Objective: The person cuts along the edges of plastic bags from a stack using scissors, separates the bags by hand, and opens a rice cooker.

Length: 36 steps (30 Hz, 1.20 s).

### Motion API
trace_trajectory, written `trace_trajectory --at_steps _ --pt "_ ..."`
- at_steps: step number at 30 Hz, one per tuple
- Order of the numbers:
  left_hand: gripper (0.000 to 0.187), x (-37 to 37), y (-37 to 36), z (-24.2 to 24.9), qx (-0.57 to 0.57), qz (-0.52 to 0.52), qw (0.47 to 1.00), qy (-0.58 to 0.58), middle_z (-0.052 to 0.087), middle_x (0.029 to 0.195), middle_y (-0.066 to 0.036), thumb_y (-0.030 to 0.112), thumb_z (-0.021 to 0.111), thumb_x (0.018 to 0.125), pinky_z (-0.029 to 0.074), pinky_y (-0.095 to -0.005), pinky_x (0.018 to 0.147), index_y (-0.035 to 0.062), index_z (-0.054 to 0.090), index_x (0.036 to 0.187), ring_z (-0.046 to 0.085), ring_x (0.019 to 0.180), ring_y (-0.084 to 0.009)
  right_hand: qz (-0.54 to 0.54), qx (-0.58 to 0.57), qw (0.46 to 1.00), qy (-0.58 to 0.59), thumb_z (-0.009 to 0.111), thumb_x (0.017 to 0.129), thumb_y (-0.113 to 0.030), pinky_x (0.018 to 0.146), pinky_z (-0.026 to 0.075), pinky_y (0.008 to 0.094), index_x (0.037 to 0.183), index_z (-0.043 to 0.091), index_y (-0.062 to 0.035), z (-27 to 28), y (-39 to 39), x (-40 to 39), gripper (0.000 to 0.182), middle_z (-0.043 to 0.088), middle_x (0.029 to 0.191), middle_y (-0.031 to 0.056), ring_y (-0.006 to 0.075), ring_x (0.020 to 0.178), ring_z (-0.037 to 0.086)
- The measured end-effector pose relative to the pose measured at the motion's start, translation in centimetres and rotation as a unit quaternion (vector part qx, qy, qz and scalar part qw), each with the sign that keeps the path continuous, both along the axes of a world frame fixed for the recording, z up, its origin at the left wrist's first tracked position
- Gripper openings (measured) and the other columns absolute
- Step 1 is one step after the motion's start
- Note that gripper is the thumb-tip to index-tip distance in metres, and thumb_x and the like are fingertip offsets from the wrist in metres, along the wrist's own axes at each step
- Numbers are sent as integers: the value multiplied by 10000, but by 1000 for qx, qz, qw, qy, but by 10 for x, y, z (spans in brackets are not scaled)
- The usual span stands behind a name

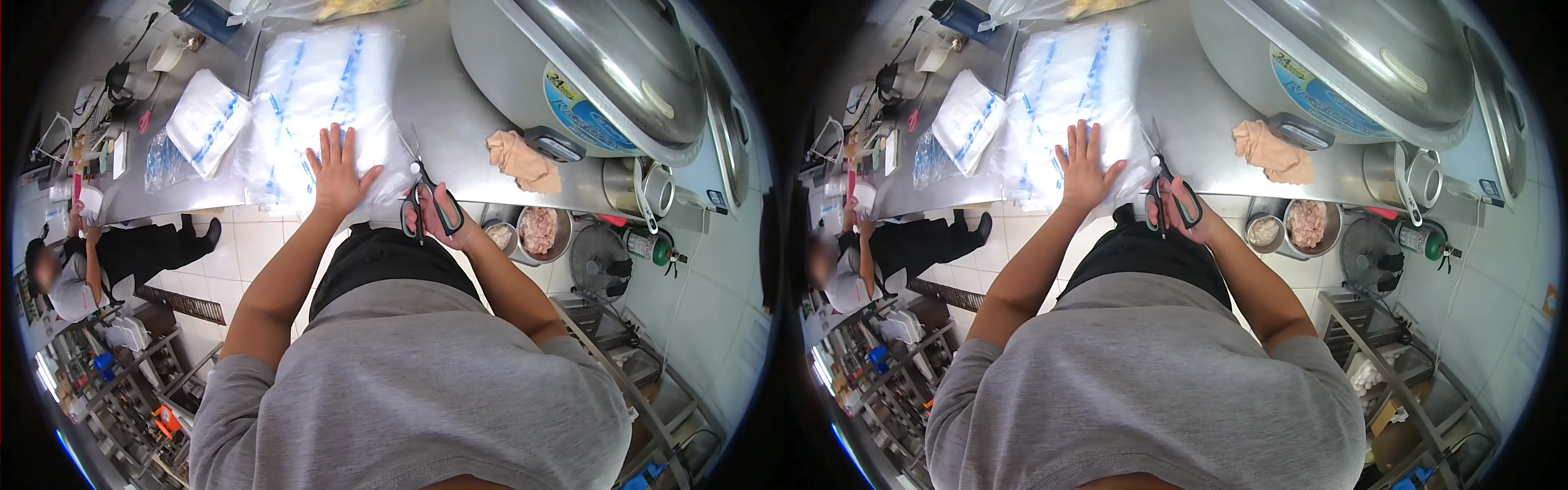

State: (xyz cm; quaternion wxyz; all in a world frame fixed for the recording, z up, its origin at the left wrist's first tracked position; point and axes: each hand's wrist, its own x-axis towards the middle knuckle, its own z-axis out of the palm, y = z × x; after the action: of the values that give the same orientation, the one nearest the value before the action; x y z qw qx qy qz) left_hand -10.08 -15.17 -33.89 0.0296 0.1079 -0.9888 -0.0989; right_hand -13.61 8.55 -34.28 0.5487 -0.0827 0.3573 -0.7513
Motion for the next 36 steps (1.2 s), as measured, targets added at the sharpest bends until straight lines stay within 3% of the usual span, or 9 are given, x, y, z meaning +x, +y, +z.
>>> trace_trajectory --at_steps 5,8,11,14,15,21,25,30,36 --pt "929 -2 -3 -2 14 3 1000 6 132 1578 -225 619 580 833 49 -678 1092 45 269 1493 77 1466 -406 2 -15 1000 0 377 806 -832 570 330 225 1207 479 -122 6 -4 -5 822 523 818 -5 127 725 537" --pt "883 -2 10 29 40 -23 996 70 261 1525 -222 542 668 797 84 -655 1106 50 341 1454 195 1432 -403 3 -11 1000 14 372 808 -831 566 334 226 1199 483 -114 5 6 -5 824 521 814 -4 129 716 539" --pt "764 10 36 68 151 -162 975 33 409 1406 -199 390 732 767 165 -599 1117 59 424 1383 343 1344 -387 -3 16 999 30 396 834 -793 588 367 229 1190 482 -73 9 14 -5 808 510 794 1 124 704 531" --pt "652 17 45 45 136 -155 979 5 483 1302 -163 275 727 756 247 -533 1107 68 472 1319 423 1265 -350 -23 10 1000 12 444 859 -739 603 400 240 1190 485 -44 8 12 -3 770 509 788 9 121 685 524" --pt "528 19 45 39 119 -147 982 17 497 1307 -160 195 680 785 306 -511 1081 62 521 1272 439 1258 -340 -29 17 999 11 477 873 -698 613 425 256 1194 490 -33 7 13 -4 739 508 785 13 123 668 518" --pt "363 26 40 13 57 -182 980 57 523 1305 -164 179 636 838 359 -520 1056 37 595 1169 459 1263 -349 -55 60 997 16 431 872 -728 597 413 253 1209 488 -36 8 7 0 772 530 799 23 128 670 526" --pt "410 29 42 13 44 -174 982 59 539 1296 -166 224 658 843 362 -537 1052 26 564 1190 469 1275 -353 -25 33 999 9 322 863 -788 556 361 227 1229 477 -51 8 3 -12 837 546 814 21 136 702 554" --pt "509 25 58 31 64 -115 990 44 570 1239 -178 272 708 817 367 -535 1047 14 531 1218 500 1254 -346 26 45 998 32 359 837 -806 536 365 231 1226 483 -54 13 9 -30 855 548 798 24 138 683 557" --pt "213 3 60 27 -18 -140 990 30 617 897 -146 156 606 785 469 -530 912 31 591 958 619 980 -338 81 73 994 14 345 806 -837 510 372 229 1205 486 -63 18 23 -31 882 546 795 14 137 689 572"
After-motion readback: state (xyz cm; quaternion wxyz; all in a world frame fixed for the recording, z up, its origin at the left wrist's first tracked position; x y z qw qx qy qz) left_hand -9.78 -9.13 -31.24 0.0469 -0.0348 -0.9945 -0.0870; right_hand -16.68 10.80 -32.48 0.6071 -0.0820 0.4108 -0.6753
